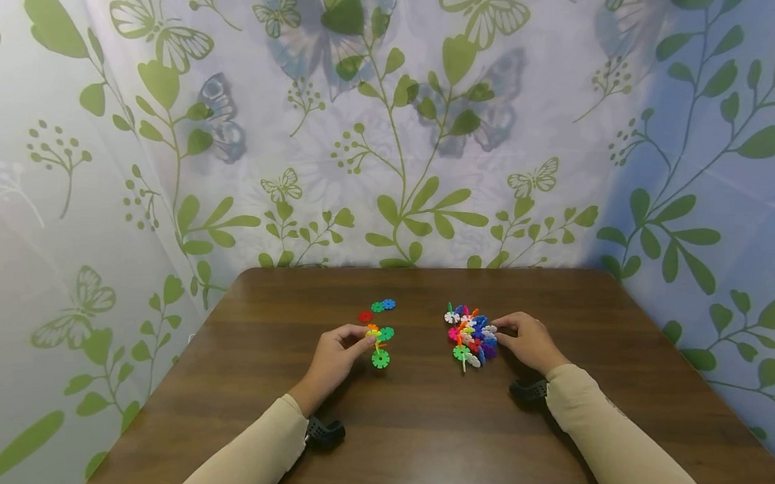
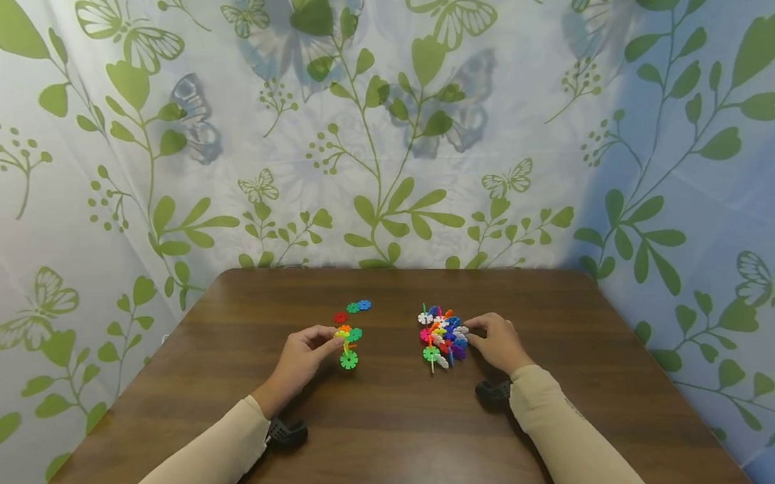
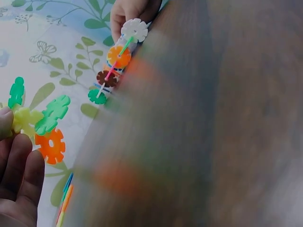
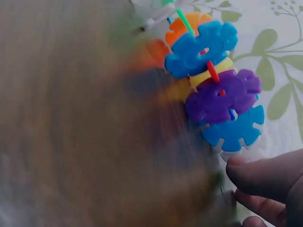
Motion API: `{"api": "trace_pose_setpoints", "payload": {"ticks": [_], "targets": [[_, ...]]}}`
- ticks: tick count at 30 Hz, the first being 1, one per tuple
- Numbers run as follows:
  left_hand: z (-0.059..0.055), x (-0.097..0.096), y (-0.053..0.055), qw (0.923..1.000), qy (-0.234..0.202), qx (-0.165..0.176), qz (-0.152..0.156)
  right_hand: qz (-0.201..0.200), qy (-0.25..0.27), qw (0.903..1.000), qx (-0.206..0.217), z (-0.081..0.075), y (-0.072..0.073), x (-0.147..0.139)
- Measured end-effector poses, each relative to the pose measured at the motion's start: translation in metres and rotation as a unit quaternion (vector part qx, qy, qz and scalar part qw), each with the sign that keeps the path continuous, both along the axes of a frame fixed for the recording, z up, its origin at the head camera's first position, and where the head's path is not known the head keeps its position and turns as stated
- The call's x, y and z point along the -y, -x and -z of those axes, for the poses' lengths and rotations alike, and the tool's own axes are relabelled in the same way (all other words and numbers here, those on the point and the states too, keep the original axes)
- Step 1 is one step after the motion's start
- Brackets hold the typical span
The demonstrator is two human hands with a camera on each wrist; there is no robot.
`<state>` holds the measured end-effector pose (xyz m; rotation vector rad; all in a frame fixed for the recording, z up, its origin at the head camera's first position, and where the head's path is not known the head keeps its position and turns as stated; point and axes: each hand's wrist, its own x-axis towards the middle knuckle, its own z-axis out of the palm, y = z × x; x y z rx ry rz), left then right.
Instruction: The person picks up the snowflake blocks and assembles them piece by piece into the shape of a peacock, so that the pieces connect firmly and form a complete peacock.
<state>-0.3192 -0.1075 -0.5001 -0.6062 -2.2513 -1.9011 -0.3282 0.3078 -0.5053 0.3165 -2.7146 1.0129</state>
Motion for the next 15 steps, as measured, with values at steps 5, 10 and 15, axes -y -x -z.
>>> {"api": "trace_pose_setpoints", "payload": {"ticks": [5, 10, 15], "targets": [[-0.0006, -0.0022, -0.0024, 0.9999, 0.002, -0.005, 0.011, 0.004, -0.004, 1.0, -0.004, 0.0004, 0.0009, 0.0028], [-0.0014, -0.0037, -0.003, 1.0, -0.001, -0.006, 0.007, -0.006, 0.007, 0.9999, 0.011, -0.0014, 0.0007, 0.0028], [-0.0025, -0.0045, -0.0008, 0.9998, 0.01, -0.016, 0.002, -0.029, 0.026, 0.9992, 0.005, -0.0046, 0.0045, 0.0038]]}}
